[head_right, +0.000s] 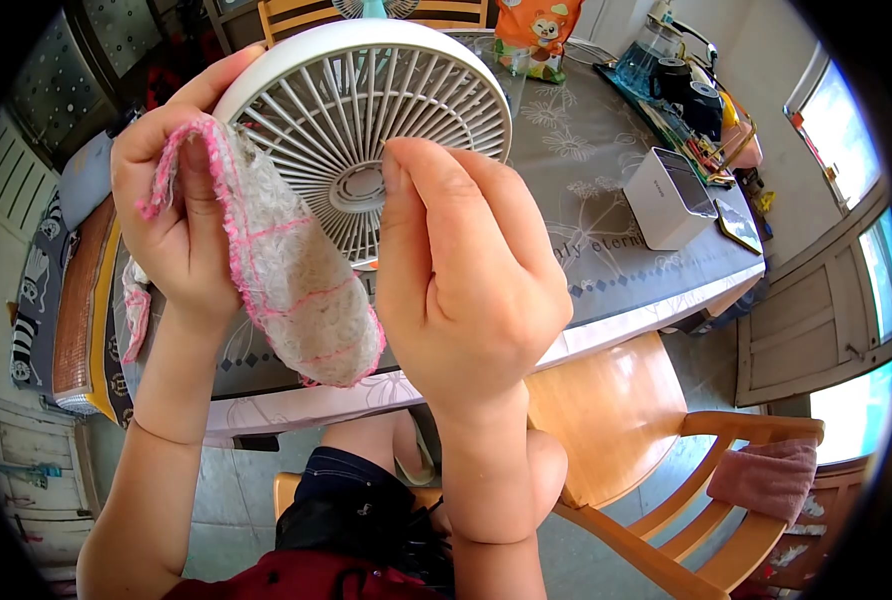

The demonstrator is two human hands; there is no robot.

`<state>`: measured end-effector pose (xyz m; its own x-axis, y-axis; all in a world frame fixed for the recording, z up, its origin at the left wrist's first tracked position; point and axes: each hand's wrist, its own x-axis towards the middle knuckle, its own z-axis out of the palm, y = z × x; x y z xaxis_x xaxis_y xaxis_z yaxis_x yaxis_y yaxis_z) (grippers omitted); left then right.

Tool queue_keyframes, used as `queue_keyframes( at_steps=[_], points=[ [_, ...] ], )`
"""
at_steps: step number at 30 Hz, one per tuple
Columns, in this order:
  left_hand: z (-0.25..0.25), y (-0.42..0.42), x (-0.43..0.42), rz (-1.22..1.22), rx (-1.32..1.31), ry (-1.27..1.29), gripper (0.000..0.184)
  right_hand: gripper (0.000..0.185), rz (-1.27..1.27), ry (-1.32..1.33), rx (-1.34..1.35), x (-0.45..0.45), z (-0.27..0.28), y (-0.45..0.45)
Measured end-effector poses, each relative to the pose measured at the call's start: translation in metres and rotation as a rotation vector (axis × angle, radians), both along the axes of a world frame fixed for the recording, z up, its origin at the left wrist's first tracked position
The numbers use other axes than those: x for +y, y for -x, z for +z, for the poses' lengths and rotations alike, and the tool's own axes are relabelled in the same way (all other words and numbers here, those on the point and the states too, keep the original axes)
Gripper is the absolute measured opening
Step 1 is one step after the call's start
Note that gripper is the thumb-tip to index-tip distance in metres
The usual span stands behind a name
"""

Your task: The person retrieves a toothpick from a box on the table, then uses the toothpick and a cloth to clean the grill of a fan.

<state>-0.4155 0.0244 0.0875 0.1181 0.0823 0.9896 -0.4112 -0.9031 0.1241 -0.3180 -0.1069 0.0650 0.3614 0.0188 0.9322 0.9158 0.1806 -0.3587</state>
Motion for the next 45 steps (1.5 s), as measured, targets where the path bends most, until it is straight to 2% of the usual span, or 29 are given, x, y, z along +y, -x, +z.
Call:
queue_keyframes(
  at_steps=[4,6,12,19,21,25,30,32,34,37,42,43,45],
  points=[
    [0.001,0.005,-0.003,0.065,0.051,-0.012,0.02,0.012,0.023,-0.005,0.015,-0.004,0.002,0.001],
    [0.001,0.004,-0.005,0.07,0.044,0.001,0.019,0.007,0.08,0.117,0.054,-0.011,0.005,0.003],
    [0.003,0.006,0.0,0.067,0.072,0.082,0.016,0.011,0.342,0.017,0.183,-0.008,-0.006,-0.006],
    [-0.001,0.001,0.006,-0.058,0.028,0.098,0.018,0.017,0.485,0.009,0.135,-0.011,-0.001,0.005],
    [-0.001,0.003,0.008,-0.023,0.045,0.092,0.019,0.022,0.472,0.011,0.063,-0.009,0.002,0.02],
    [0.0,0.005,0.005,0.005,0.056,0.069,0.02,0.034,0.213,-0.041,-0.15,0.006,0.0,0.034],
    [-0.001,0.002,0.004,-0.015,0.036,0.08,0.02,0.037,0.128,-0.048,-0.222,0.019,-0.007,0.033],
    [-0.003,0.001,0.006,-0.009,0.023,0.1,0.02,0.048,0.059,-0.146,-0.38,0.027,-0.009,0.031],
    [-0.003,0.0,0.007,-0.002,0.01,0.121,0.021,0.049,0.058,-0.157,-0.379,0.027,-0.012,0.033],
    [-0.002,0.001,0.009,0.007,0.016,0.131,0.021,0.042,0.15,-0.106,-0.341,0.021,-0.014,0.035],
    [-0.001,0.003,0.007,0.019,0.036,0.077,0.019,0.027,0.473,-0.06,0.216,-0.005,-0.005,0.038],
    [0.0,0.003,0.007,0.019,0.035,0.078,0.019,0.027,0.472,-0.058,0.214,-0.004,-0.004,0.038],
    [0.0,0.004,0.005,0.013,0.045,0.077,0.018,0.02,0.841,-0.146,0.52,0.0,-0.004,0.037]
  ],
)
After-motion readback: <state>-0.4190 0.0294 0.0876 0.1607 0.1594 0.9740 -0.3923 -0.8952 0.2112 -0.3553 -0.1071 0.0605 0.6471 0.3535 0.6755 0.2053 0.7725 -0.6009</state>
